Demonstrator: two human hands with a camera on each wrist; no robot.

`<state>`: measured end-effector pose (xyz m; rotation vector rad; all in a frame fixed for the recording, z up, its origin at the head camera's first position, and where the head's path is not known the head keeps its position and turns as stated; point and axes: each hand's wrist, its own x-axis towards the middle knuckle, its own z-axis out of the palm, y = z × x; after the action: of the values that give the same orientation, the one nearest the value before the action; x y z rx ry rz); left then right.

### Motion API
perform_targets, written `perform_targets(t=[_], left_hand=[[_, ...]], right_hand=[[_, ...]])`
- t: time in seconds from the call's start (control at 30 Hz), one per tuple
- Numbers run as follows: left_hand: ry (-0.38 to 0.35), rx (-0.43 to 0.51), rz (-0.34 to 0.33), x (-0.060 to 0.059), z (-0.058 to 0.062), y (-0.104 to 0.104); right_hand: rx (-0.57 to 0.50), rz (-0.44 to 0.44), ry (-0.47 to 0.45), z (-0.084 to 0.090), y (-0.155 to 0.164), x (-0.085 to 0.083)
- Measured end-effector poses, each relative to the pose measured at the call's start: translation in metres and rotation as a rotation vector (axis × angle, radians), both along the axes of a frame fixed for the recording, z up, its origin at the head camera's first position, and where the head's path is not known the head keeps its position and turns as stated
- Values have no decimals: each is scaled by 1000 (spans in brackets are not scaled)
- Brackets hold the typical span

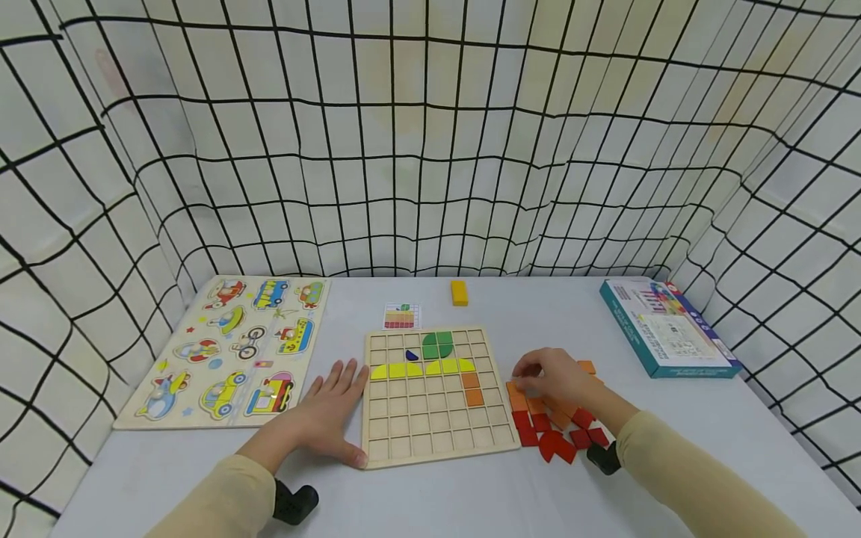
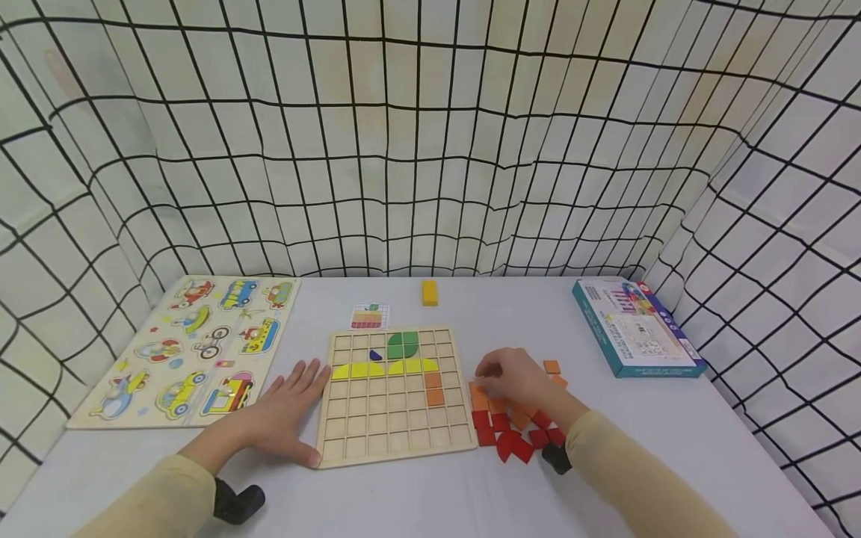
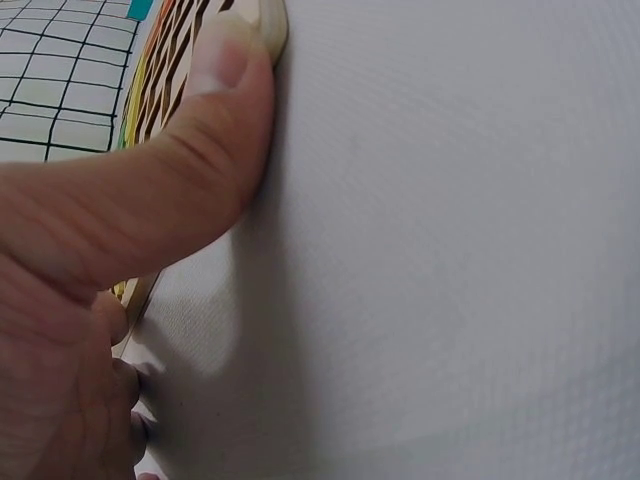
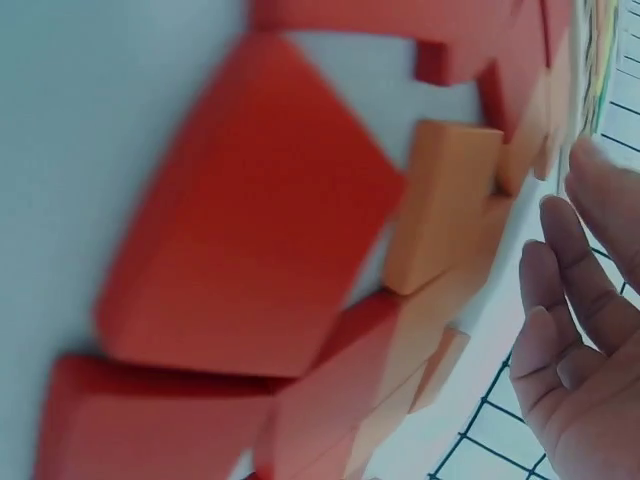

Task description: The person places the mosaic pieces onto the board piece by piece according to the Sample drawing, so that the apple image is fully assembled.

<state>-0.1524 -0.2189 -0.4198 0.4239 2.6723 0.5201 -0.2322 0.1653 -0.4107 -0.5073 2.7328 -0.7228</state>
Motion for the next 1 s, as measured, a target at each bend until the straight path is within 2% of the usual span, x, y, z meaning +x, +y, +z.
perform_targets(t=[0.1,0.33,0.73,0.87,1.0], left_hand=[[1,-5,0,0,1,0],[-3,-10,4,0,1,1],[2,-16,-5,-1,0,1],[3,-12,-4,0,0,1],[2,-6,-3,-1,-1,0]], right_hand=[[12,6,-24,-3,1,1],[64,-1,0,-7,-5,2],[-92,-4,2,1,-1,1],[-126,0,23,7,-11,-3],[-148,39,28,8,-30,-5]])
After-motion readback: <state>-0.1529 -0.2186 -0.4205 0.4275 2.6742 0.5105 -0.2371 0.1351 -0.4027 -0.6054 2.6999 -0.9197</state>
